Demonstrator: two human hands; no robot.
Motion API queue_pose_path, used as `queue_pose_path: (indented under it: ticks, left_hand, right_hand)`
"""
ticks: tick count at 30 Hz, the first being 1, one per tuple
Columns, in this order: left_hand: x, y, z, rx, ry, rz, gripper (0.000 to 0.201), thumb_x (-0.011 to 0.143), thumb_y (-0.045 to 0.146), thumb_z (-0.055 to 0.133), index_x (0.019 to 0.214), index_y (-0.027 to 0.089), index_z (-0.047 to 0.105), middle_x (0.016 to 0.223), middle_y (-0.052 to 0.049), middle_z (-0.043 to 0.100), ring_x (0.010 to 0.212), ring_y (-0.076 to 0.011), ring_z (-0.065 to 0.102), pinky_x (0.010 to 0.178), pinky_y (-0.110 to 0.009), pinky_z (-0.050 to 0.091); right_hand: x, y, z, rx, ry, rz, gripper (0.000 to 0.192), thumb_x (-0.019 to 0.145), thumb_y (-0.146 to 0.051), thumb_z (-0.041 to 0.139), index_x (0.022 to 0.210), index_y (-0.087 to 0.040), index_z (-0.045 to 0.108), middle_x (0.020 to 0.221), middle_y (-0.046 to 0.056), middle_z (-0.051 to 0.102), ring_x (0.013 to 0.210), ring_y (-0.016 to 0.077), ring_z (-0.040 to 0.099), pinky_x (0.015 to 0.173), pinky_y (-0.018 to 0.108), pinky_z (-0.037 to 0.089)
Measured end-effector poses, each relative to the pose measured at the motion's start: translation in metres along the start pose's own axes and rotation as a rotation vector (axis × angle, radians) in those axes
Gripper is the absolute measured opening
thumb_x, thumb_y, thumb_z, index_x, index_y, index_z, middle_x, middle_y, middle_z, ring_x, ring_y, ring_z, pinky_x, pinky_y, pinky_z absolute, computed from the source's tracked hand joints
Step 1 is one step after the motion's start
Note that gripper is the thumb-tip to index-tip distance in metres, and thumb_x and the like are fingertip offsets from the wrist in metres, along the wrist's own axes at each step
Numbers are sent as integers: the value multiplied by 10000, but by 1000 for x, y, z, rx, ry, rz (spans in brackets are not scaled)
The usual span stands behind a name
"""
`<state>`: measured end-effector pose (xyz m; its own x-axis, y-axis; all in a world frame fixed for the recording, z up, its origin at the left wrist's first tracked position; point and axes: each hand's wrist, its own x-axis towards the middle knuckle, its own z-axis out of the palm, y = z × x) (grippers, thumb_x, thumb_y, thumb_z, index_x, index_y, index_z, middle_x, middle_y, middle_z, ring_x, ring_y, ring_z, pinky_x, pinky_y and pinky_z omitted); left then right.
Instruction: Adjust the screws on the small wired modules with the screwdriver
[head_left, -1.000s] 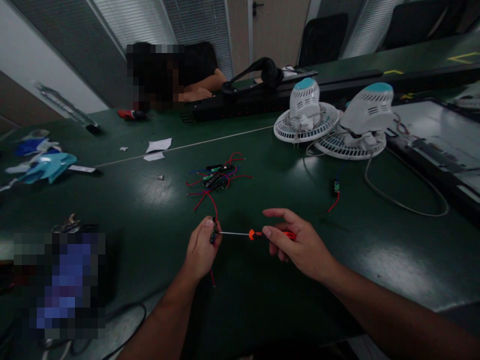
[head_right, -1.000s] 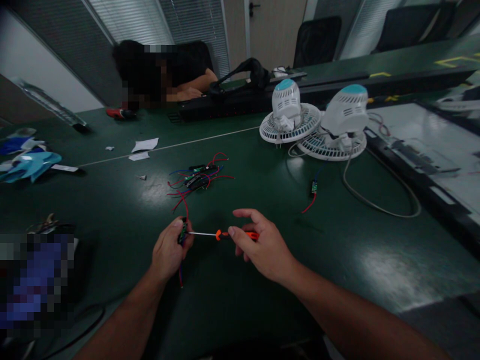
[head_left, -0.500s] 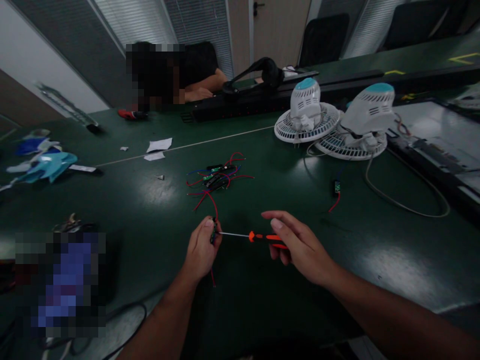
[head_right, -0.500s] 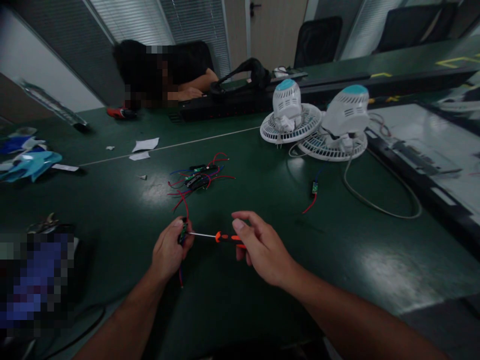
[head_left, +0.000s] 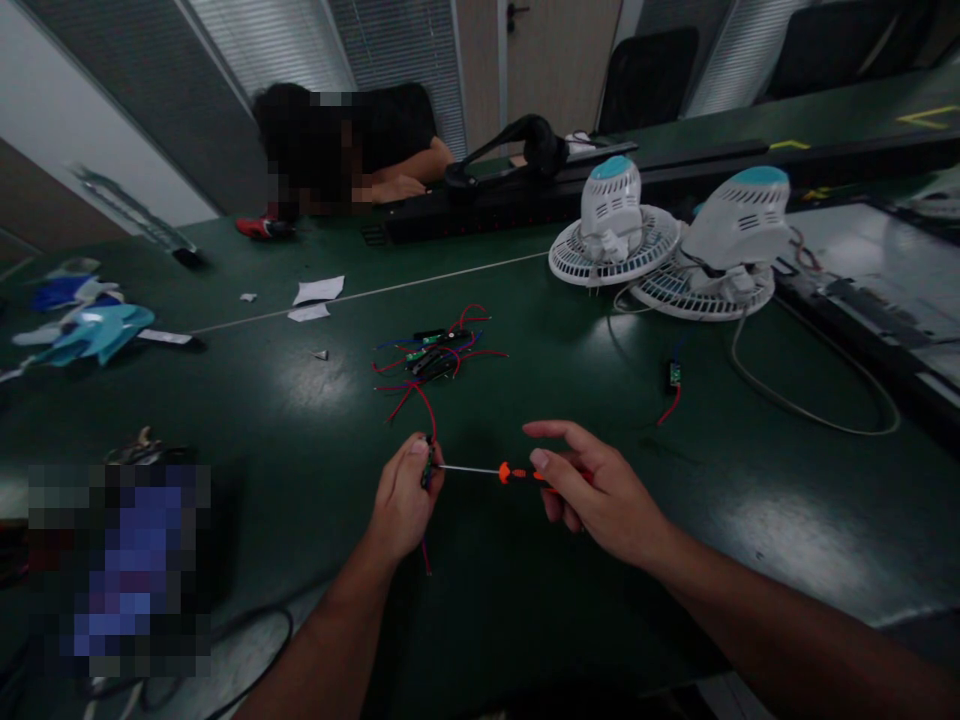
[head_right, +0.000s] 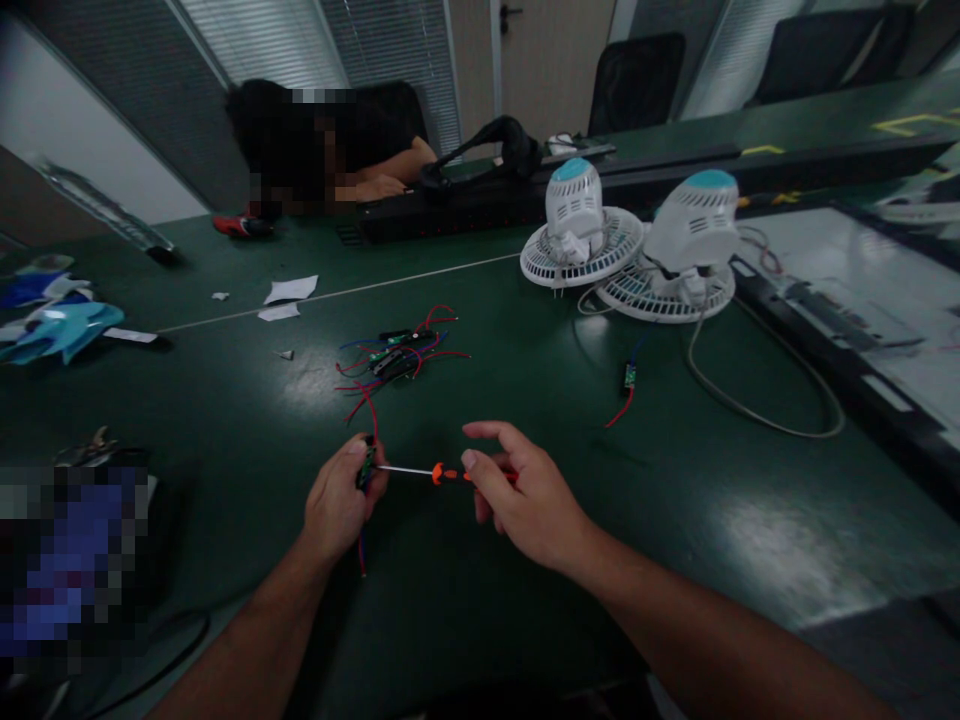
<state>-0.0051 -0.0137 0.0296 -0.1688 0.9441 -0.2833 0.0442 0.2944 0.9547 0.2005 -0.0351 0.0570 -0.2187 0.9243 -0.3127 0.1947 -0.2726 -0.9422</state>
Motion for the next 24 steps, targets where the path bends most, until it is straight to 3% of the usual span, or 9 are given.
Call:
queue_pose_path:
  ticks: [24]
  left_hand:
    - [1, -3, -2, 10, -14, 42, 284, 801, 422, 501, 645, 189, 544, 467, 33, 466, 400, -89, 373, 366, -195, 280]
  right_hand:
    - [3, 2, 1, 38, 31, -8, 433, 861, -367, 565, 1228, -164, 460, 613, -41, 571, 453, 80, 479, 412, 203, 381]
